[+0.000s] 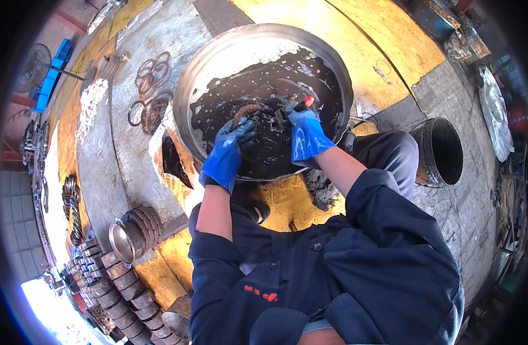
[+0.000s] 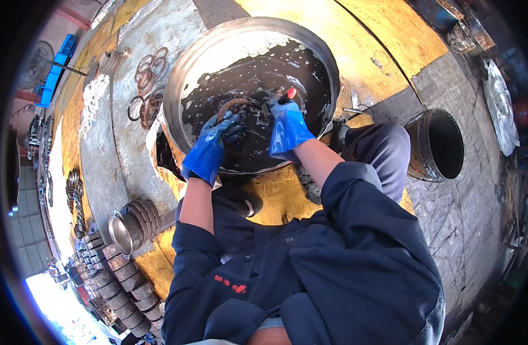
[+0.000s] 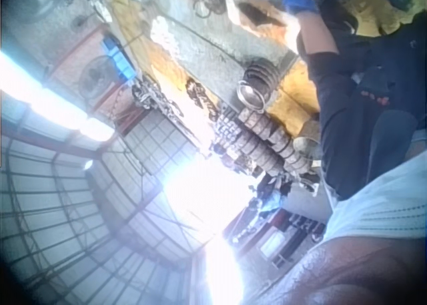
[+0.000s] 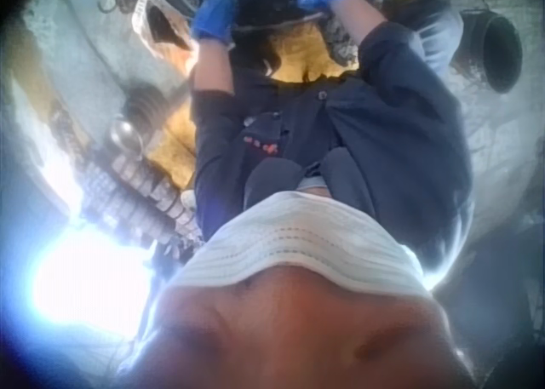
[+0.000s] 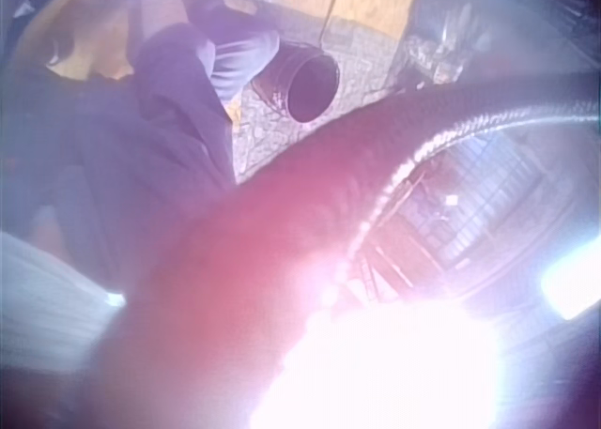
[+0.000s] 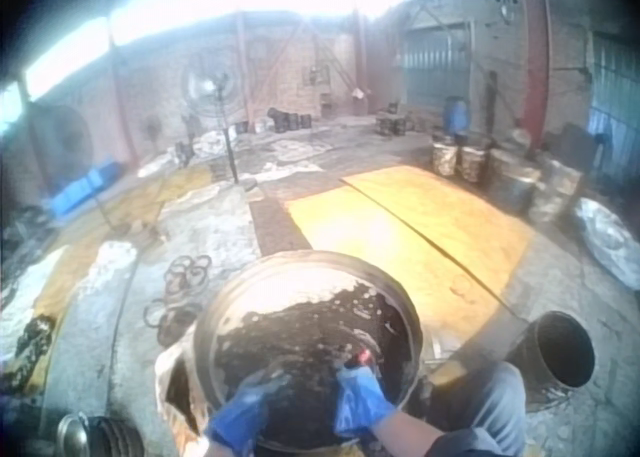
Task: The person applies a dark substance from a large bowl to several metal rings using a brush.
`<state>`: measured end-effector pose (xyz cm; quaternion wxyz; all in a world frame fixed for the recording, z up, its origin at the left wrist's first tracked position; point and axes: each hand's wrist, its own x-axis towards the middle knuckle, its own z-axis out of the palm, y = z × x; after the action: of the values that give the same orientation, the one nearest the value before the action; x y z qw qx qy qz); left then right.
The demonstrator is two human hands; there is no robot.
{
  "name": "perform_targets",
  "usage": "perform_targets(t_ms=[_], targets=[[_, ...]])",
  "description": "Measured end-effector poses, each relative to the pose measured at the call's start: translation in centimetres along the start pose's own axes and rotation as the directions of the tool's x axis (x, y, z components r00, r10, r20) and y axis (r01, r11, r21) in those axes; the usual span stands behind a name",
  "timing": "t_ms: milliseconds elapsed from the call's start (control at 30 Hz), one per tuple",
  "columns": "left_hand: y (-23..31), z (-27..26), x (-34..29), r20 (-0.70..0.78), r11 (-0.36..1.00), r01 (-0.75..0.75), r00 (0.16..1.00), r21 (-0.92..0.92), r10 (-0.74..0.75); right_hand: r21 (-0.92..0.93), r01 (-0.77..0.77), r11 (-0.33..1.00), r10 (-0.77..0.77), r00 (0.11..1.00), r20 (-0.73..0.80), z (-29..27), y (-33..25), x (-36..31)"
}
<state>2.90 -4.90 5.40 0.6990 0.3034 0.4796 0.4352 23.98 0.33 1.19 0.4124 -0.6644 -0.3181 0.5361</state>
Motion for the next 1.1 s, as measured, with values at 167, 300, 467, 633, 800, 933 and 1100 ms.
perform_targets(t_ms=[167, 300, 467, 633, 800, 933, 1100], targets=[[-1.3, 1.3, 1.8, 0.037, 0.989, 0.050, 0.998, -0.139, -0.046, 0.438, 0.040, 0.898, -0.086, 0.993, 0.086, -1.4, 0.6, 2.1], [0.0, -0.2, -0.9, -0.060, 0.751, -0.150, 0.968, 0.644, 0.245, 0.714, -0.217, 0.666, -0.152, 0.898, 0.414, 3.1, -4.8, -5.2], [-0.6, -1.1, -0.6, -0.001, 0.222, -0.072, 0.951, 0.972, 0.309, 0.449, -0.276, 0.850, 0.080, 0.909, 0.408, 3.1, -1.9, -6.2], [-0.4, -1.5, -1.2, 0.049, 0.136, -0.099, 0.943, 0.986, 0.330, -0.016, 0.011, 1.000, -0.002, 0.871, 0.492, 1.4, -0.9, -8.4], [-1.0, -1.1, 3.0, -0.182, 0.966, -0.055, 0.983, -0.252, 0.008, -0.414, 0.054, 0.908, 0.125, 0.911, 0.393, -0.4, 1.7, -6.1], [0.5, -1.3, 2.5, -0.265, 0.986, -0.143, 0.957, -0.086, 0.116, -0.044, 0.097, 0.994, -0.082, 0.958, 0.273, -0.1, -1.3, -7.2], [0.9, -1.4, 3.5, -0.274, 0.961, -0.230, 0.944, -0.151, 0.183, 0.231, 0.118, 0.966, -0.207, 0.888, 0.412, 0.6, -1.6, -7.8]])
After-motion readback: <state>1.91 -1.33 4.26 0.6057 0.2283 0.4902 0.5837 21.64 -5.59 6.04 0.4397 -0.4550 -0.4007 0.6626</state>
